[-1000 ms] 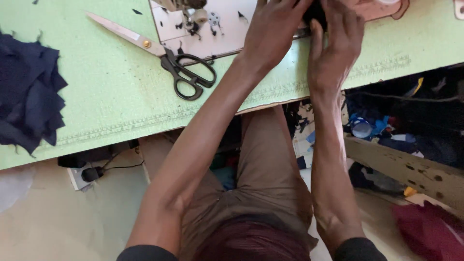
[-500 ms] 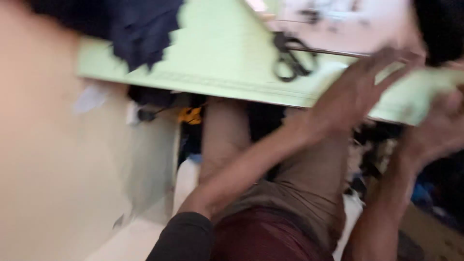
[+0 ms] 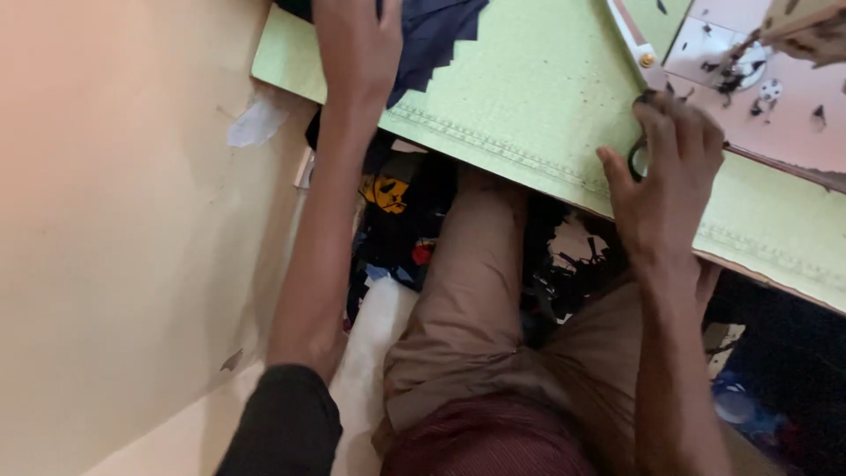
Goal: Folding small pieces of fabric into triangles and trimming them with tailor scissors
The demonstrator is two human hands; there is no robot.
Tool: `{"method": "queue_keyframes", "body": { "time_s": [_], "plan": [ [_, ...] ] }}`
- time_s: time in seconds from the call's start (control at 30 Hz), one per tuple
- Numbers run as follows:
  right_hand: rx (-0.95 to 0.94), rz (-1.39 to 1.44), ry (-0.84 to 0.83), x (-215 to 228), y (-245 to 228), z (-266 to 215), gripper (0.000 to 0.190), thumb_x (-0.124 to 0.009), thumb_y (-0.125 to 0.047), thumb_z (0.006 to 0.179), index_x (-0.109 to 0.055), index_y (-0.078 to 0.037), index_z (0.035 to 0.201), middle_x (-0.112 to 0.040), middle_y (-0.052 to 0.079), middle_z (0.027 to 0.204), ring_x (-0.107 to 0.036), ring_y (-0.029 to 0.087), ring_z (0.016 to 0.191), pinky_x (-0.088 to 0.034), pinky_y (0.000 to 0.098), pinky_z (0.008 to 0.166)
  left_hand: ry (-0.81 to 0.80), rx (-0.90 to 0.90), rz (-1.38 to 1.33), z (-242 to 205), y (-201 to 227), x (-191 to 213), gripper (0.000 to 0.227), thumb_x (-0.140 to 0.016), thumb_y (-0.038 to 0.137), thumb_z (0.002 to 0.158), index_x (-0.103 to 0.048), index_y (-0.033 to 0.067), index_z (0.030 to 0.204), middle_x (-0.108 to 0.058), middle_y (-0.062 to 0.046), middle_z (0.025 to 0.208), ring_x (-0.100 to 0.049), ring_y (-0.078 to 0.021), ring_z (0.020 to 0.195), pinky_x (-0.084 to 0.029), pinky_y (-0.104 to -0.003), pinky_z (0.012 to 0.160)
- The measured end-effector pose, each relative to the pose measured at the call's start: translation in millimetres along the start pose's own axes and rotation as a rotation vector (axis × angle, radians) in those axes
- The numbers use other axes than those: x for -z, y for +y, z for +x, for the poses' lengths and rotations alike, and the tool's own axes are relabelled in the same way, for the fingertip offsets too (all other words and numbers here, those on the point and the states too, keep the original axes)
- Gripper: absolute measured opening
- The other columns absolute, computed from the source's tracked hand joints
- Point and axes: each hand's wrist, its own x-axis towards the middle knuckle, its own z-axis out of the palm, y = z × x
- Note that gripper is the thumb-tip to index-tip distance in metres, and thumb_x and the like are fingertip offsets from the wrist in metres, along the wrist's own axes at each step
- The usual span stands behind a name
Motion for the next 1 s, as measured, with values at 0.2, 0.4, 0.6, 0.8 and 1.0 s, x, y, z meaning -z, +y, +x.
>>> {"method": "queue_keyframes", "body": {
  "time_s": [0.2, 0.4, 0.6, 0.8, 1.0],
  "plan": [
    [0.083, -0.12, 0.086, -18, 44, -6, 0.034, -0.081, 0.011, 0.097, -0.08, 0.003, 0.129, -0.071, 0.018, 0.145, -0.059, 0.035, 0.128, -0.042, 0.0477, 0.103, 0.029, 0.134, -0.208, -2, -16, -12, 0.006, -0.056, 0.015, 0.099, -0.055, 0.01, 0.095, -0.045, -0.007, 0.096, -0.046, -0.0255, 0.088, -0.039, -0.044, 0.082],
    [0.125, -0.07, 0.172, -6, 46, -13, 0.019, -0.082, 0.005, 0.102, -0.077, 0.012, 0.118, -0.066, 0.025, 0.142, -0.048, 0.038, 0.133, -0.049, 0.0523, 0.102, 0.011, 0.246, -0.479, -13, 1, -49, 0.02, -0.057, 0.029, 0.1, -0.049, 0.0134, 0.091, -0.038, -0.002, 0.088, -0.036, -0.0196, 0.082, -0.033, -0.046, 0.079],
    [-0.128, 0.46, 0.093, 5, -39, -3, 0.007, -0.065, 0.007, 0.109, -0.071, 0.01, 0.112, -0.07, 0.023, 0.106, -0.065, 0.032, 0.095, -0.052, 0.0405, 0.079, -0.011, 0.352, -0.706, -25, 17, -69, 0.034, -0.057, 0.044, 0.101, -0.043, 0.0167, 0.087, -0.031, 0.002, 0.081, -0.025, -0.0139, 0.077, -0.027, -0.048, 0.077],
    [-0.318, 0.647, -0.046, 11, -72, 16, 0.018, -0.062, -0.015, 0.108, -0.071, 0.0, 0.111, -0.072, 0.011, 0.101, -0.068, 0.018, 0.083, -0.051, 0.0312, 0.071, 0.13, 0.324, -0.214, -49, 13, -73, 0.024, -0.062, 0.031, 0.103, -0.075, 0.0116, 0.109, -0.067, -0.002, 0.111, -0.069, -0.0176, 0.102, -0.062, -0.032, 0.081],
    [-0.537, 0.893, -0.225, 41, -80, 28, 0.048, -0.061, -0.048, 0.1, -0.064, -0.006, 0.123, -0.075, 0.012, 0.115, -0.074, 0.019, 0.105, -0.062, 0.0326, 0.093, 0.015, 0.707, -1.158, -54, 72, -60, 0.018, -0.066, 0.015, 0.102, -0.054, 0.0109, 0.115, -0.074, -0.022, 0.111, -0.075, -0.0247, 0.095, -0.058, -0.033, 0.095]
  ]
}}
